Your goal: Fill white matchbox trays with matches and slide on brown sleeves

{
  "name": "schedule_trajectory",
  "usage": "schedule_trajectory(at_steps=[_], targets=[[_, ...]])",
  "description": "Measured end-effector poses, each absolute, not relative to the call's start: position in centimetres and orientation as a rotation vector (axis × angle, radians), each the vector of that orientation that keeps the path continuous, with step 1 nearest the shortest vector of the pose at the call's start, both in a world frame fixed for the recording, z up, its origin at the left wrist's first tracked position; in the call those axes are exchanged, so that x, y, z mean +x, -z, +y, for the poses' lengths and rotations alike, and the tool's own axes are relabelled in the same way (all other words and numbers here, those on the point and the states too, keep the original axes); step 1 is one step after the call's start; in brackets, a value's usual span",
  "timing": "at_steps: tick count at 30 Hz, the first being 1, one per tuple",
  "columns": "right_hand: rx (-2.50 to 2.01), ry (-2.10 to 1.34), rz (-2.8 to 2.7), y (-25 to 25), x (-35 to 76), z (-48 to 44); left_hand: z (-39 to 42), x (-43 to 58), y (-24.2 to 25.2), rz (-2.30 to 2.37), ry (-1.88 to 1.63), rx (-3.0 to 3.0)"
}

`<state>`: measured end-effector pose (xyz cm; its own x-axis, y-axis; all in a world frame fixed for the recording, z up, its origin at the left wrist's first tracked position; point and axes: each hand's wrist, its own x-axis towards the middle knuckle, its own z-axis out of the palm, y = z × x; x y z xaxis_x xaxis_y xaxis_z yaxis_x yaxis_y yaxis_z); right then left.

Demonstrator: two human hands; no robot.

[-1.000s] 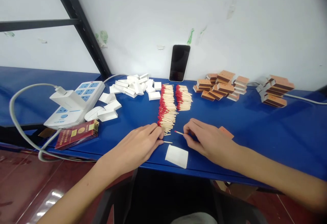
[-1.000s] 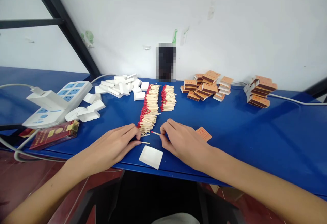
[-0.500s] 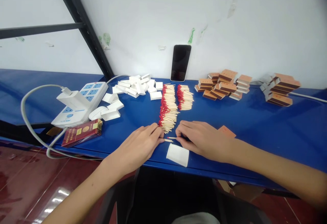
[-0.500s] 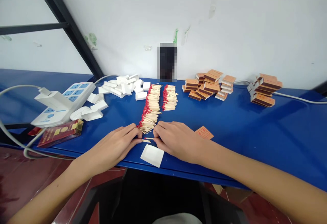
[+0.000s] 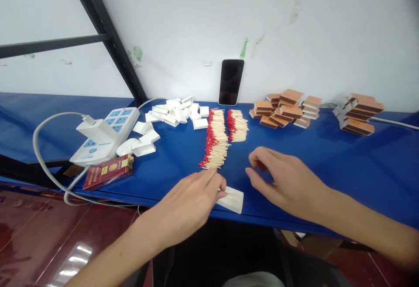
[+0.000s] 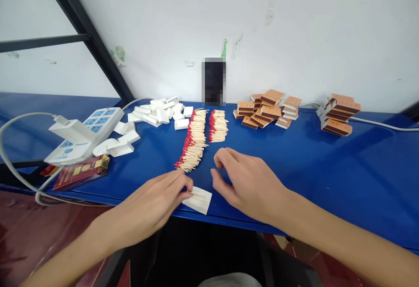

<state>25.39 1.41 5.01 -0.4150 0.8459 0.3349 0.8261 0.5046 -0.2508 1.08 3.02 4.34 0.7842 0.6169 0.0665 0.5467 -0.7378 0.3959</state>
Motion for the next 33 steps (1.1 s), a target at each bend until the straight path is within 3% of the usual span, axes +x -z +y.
schedule_trajectory(at_steps=[3, 6, 12, 21, 33], targets=[[-1.366, 0.066, -2.382, -4.8, 25.5, 1.8, 3.0, 1.3, -3.7, 0.98, -0.437, 2.614], [-1.316, -0.073, -2.52, -4.5, 24.8, 1.5, 4.3, 0.6, -3.2, 1.123, -0.537, 2.7], [-1.137, -0.243, -2.526, -4.3, 24.0, 0.3, 6.8, -0.1, -2.6, 1.085, -0.329, 2.979], [-0.88, 0.0, -2.577, -2.2, 24.8, -0.2, 8.0, 0.7, -3.1, 0.948, -0.267, 2.983], [-0.987, -0.455, -2.479, -2.5, 24.5, 0.6, 7.9, 1.0, -2.5, 0.911, -0.063, 3.098]])
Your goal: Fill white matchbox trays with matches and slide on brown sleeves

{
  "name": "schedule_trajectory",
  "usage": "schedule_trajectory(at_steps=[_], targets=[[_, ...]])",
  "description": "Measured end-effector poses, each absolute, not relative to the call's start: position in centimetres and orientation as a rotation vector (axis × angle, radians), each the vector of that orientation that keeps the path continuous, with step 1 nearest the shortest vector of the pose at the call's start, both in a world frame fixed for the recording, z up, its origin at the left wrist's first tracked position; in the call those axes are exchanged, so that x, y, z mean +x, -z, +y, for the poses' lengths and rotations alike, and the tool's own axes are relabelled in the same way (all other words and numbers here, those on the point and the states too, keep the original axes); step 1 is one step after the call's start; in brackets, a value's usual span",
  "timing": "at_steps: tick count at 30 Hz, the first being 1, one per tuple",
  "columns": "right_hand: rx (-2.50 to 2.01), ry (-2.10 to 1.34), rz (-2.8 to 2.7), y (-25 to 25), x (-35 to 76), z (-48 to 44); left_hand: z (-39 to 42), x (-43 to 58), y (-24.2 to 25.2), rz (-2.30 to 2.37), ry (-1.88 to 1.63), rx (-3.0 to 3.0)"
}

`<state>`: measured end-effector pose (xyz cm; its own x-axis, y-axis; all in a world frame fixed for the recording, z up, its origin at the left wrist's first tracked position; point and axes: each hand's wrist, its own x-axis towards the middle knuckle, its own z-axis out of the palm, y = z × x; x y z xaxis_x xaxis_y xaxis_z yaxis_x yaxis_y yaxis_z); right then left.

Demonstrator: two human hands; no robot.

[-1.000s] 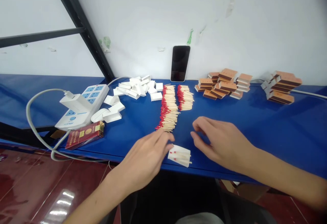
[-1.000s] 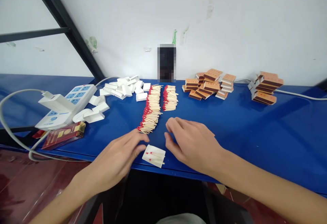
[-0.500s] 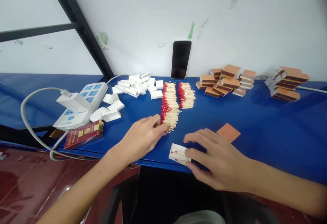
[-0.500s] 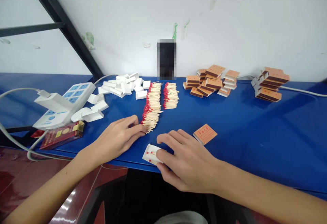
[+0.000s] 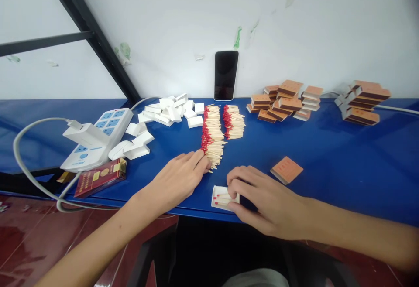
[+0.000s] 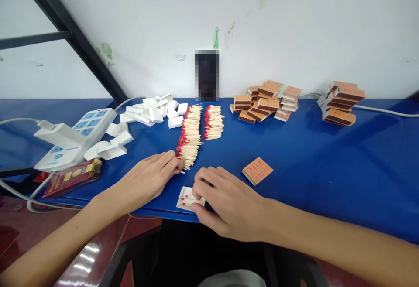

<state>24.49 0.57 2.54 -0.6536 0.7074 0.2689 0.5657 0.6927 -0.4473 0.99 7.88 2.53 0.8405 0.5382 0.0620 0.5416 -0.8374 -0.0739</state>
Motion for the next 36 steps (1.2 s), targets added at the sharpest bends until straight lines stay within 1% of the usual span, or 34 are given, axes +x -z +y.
schedule_trajectory(at_steps=[4, 8, 12, 14, 16, 19, 23, 26, 29, 32, 34, 36], targets=[[-0.967, -0.394, -2.456, -2.3, 25.1, 0.7, 7.6, 0.7, -2.9, -0.934, 0.204, -3.093], [-1.073, -0.433, -2.374, -3.2, 25.1, 1.7, 6.9, 0.8, -3.8, -1.1, 0.501, -3.31], [-1.11, -0.454, -2.321, -4.2, 24.6, 2.4, 5.7, 1.4, -4.6, -1.363, 0.833, -3.423], [-1.14, -0.44, -2.358, -4.0, 24.4, 1.9, 5.0, 1.7, -4.7, -1.464, 0.911, -3.461], [-1.198, -0.365, -2.415, -3.4, 24.3, 1.1, 4.2, 1.9, -4.5, -1.479, 0.888, -3.482], [-1.266, -0.245, -2.473, -2.5, 24.4, 0.1, 3.0, 2.4, -4.0, -1.35, 0.697, -3.444], [-1.271, -0.286, -2.491, -2.0, 24.6, -0.3, 1.9, 3.4, -3.3, -1.221, 0.401, -3.353], [-1.254, -0.308, -2.484, -2.1, 24.7, -0.1, 1.6, 4.2, -3.1, -1.199, 0.301, -3.313], [-1.26, -0.312, -2.483, -1.9, 24.8, -0.1, 1.5, 4.3, -3.2, -1.207, 0.367, -3.316], [-1.267, -0.258, -2.472, -1.7, 25.2, -0.4, 1.9, 3.0, -3.3, -1.254, 0.624, -3.294], [-1.251, -0.223, -2.468, -1.8, 25.5, -0.6, 2.6, 1.5, -3.1, -1.353, 0.778, -3.118], [-1.199, -0.235, -2.477, -2.1, 25.6, -0.5, 3.5, -0.1, -2.8, -1.425, 0.7, -2.983]])
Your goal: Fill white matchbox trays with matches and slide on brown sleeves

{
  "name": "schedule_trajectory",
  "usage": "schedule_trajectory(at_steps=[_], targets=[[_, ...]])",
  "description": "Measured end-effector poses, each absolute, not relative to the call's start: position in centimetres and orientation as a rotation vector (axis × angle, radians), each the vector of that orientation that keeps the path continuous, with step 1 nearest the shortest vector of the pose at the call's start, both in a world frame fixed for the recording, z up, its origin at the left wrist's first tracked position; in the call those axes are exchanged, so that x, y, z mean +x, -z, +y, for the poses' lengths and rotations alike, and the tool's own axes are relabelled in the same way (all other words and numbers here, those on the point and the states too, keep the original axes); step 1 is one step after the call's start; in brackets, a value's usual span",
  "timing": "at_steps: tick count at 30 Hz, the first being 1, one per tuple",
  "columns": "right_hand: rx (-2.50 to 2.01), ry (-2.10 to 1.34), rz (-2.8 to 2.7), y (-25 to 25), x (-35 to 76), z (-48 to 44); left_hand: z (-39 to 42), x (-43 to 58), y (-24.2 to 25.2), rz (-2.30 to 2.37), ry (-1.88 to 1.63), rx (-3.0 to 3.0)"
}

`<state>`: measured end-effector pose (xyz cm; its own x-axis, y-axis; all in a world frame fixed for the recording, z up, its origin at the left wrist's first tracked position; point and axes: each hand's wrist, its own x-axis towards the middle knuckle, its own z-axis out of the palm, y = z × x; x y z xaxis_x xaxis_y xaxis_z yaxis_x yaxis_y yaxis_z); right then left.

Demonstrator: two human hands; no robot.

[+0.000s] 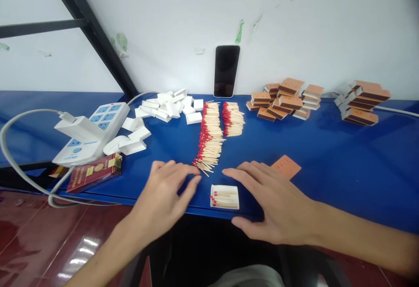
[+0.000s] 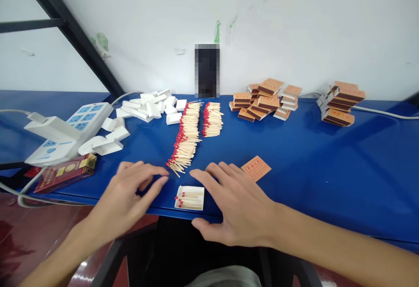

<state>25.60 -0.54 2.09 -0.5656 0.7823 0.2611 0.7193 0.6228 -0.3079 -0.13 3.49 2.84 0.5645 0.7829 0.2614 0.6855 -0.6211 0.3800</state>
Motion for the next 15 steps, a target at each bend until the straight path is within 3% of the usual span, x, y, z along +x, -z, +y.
schedule_trajectory(at_steps=[6, 15], targets=[[-1.166, -0.299, -2.515, -3.8, 24.8, 2.4, 4.9, -1.5, -2.2, 1.105, -0.572, 2.568], [-1.143, -0.703, -2.486, -4.8, 24.3, 3.3, 2.7, 0.7, -2.4, 0.913, -0.637, 2.312]])
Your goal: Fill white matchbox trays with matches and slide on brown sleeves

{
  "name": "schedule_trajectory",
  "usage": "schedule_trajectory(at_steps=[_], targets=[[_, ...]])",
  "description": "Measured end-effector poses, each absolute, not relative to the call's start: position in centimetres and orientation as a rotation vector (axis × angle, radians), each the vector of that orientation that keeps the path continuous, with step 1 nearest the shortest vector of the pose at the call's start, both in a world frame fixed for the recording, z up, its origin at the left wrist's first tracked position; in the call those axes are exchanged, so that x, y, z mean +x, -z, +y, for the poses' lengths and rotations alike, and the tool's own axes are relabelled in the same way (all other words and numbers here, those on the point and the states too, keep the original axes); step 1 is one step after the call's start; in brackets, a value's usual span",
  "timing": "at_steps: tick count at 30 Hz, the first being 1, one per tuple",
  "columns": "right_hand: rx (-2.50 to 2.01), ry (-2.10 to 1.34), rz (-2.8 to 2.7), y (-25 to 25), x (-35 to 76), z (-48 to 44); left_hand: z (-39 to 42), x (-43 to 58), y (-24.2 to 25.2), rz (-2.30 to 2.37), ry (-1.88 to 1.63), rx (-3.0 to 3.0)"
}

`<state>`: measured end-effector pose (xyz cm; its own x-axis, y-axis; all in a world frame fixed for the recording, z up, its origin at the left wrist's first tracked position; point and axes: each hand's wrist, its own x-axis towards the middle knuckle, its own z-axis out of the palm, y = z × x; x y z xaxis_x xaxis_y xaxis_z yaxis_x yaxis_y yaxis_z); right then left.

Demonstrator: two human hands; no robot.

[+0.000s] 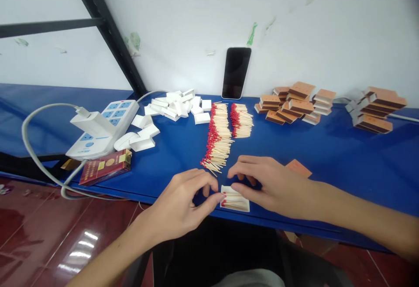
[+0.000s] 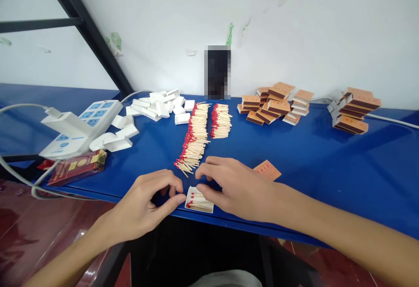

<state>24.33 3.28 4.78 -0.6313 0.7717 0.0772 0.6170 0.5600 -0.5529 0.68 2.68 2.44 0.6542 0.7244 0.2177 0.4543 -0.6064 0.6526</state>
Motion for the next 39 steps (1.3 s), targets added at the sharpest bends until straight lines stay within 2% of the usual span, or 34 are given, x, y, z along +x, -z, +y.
schedule_trajectory(at_steps=[6, 17, 25, 33, 39], targets=[[-1.162, -0.526, -2.44, -3.6, 24.3, 3.6, 5.3, -0.3, -2.4, 1.074, -0.648, 2.533], [-1.158, -0.592, -2.515, -3.2, 21.6, 6.6, 7.1, -1.2, -2.2, 1.008, -0.443, 2.617], [-1.195, -0.54, -2.512, -3.7, 22.3, 5.8, 6.5, -1.1, -3.0, 1.055, -0.158, 2.784], [-1.087, -0.49, -2.573, -3.8, 21.2, 6.7, 5.0, -3.0, -5.4, 1.098, -0.333, 2.537], [-1.212, -0.346, -2.653, -3.6, 20.3, 7.1, 2.1, -2.4, -5.5, 0.995, -0.285, 2.533]])
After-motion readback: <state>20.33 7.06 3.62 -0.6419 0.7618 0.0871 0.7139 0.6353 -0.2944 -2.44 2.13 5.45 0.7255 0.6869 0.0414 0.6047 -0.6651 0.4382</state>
